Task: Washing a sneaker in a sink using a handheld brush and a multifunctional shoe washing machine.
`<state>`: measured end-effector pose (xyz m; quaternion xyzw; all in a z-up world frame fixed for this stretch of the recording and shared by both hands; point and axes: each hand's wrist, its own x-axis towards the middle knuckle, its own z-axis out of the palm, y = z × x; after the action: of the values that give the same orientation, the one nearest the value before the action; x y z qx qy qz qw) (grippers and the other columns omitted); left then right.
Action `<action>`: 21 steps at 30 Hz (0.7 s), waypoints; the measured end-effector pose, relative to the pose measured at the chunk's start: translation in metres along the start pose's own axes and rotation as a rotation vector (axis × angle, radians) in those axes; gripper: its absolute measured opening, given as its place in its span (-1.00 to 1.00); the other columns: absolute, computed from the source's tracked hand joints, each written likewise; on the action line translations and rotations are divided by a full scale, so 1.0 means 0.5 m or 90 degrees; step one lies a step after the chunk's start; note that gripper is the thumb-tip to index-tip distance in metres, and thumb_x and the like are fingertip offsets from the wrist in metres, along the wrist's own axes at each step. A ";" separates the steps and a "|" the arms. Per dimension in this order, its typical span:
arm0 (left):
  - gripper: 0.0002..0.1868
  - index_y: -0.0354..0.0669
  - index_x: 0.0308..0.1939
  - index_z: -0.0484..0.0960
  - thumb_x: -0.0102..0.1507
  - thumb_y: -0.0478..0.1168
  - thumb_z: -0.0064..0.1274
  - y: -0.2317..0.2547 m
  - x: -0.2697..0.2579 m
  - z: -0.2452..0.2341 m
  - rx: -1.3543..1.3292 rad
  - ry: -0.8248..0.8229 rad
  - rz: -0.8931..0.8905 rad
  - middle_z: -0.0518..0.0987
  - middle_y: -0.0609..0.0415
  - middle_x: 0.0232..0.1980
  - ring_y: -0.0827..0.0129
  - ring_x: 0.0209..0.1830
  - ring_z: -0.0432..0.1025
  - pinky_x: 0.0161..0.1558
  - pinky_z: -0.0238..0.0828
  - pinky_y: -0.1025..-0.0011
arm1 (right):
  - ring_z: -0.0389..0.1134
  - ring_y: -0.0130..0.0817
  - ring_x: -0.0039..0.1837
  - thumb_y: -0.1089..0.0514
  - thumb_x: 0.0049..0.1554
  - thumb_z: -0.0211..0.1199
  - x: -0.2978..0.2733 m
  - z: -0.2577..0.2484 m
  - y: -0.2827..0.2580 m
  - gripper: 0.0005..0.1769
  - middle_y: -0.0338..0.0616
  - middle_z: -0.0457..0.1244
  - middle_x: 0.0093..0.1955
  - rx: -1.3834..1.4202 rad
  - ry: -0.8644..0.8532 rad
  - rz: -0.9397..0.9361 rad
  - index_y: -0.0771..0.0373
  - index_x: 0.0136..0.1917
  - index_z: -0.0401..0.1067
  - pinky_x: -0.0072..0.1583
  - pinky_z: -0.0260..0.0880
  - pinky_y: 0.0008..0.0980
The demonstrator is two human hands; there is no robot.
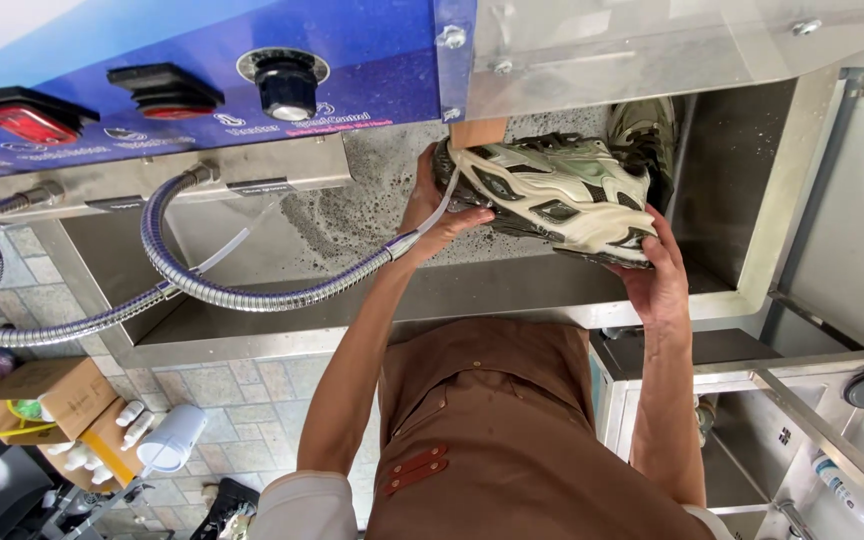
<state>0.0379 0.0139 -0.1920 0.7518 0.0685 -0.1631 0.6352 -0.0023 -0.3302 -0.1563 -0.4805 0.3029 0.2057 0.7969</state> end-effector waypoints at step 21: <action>0.04 -0.31 0.43 0.18 0.05 0.01 0.45 -0.003 0.055 0.000 -0.251 0.070 -0.164 0.47 -0.17 0.27 0.10 0.32 0.41 0.32 0.48 0.18 | 0.24 -0.07 0.49 -0.17 0.19 0.28 -0.020 0.059 -0.051 0.06 0.07 0.10 0.59 -0.057 -0.028 0.001 0.33 0.72 -0.10 0.36 0.36 0.12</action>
<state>0.0635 0.0112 -0.2024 0.6061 0.2289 -0.1848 0.7389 0.0146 -0.3157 -0.1225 -0.5106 0.2761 0.2303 0.7810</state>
